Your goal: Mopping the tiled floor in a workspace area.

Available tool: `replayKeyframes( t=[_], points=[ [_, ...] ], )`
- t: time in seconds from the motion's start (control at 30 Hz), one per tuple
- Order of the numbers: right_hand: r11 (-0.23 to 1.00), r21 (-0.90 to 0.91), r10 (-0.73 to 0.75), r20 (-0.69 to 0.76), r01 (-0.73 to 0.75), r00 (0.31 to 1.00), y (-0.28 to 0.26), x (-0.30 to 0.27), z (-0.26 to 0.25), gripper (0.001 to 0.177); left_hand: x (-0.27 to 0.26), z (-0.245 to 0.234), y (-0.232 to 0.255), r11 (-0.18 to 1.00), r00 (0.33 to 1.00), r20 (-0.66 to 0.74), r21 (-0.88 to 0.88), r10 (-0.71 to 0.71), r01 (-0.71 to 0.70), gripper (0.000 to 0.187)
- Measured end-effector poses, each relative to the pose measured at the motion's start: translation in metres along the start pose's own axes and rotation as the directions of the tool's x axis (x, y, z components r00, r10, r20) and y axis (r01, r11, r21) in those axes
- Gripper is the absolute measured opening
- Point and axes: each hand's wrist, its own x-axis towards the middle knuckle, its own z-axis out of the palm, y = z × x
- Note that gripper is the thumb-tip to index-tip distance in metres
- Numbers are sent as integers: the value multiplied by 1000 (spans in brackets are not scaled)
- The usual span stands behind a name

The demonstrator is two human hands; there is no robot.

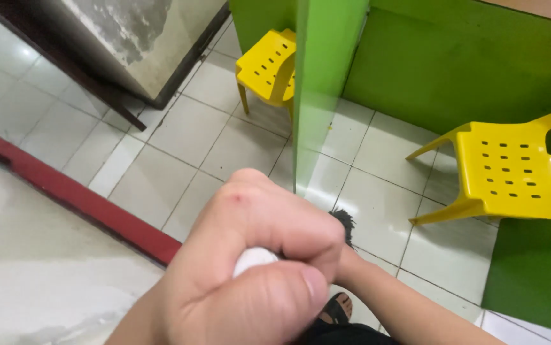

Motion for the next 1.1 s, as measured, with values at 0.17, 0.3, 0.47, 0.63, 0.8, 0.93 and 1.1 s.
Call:
replayKeyframes(
  t=[0.17, 0.3, 0.47, 0.63, 0.8, 0.93, 1.1],
  points=[
    [995, 98, 44, -79, -36, 996, 13, -13, -11, 11, 26, 18, -15, 968, 989, 143, -242, -26, 61, 11],
    [999, 33, 20, -245, -13, 969, 43, -47, -36, 9, 56, 52, -30, 885, 959, 284, -443, -15, 145, 12],
    [990, 115, 121, -472, -75, 873, 116, -112, -66, 15, 101, 126, -34, 825, 856, 517, -492, 21, 277, 19],
    [945, 289, 309, -650, -149, 695, 206, -200, -77, 11, 104, 231, -58, 807, 727, 656, -532, 201, 256, 20],
    [844, 272, 509, -679, -463, 530, 260, -283, -55, 23, 72, 306, -67, 746, 641, 708, -590, 296, 308, 15],
    [796, 396, 590, -678, -458, 439, 266, -302, -30, 23, 68, 314, -69, 743, 618, 718, -595, 319, 308, 14],
    [701, 514, 707, -592, -495, 387, 232, -263, -15, 27, 68, 269, -77, 724, 641, 723, -584, 259, 366, 20]
  ],
)
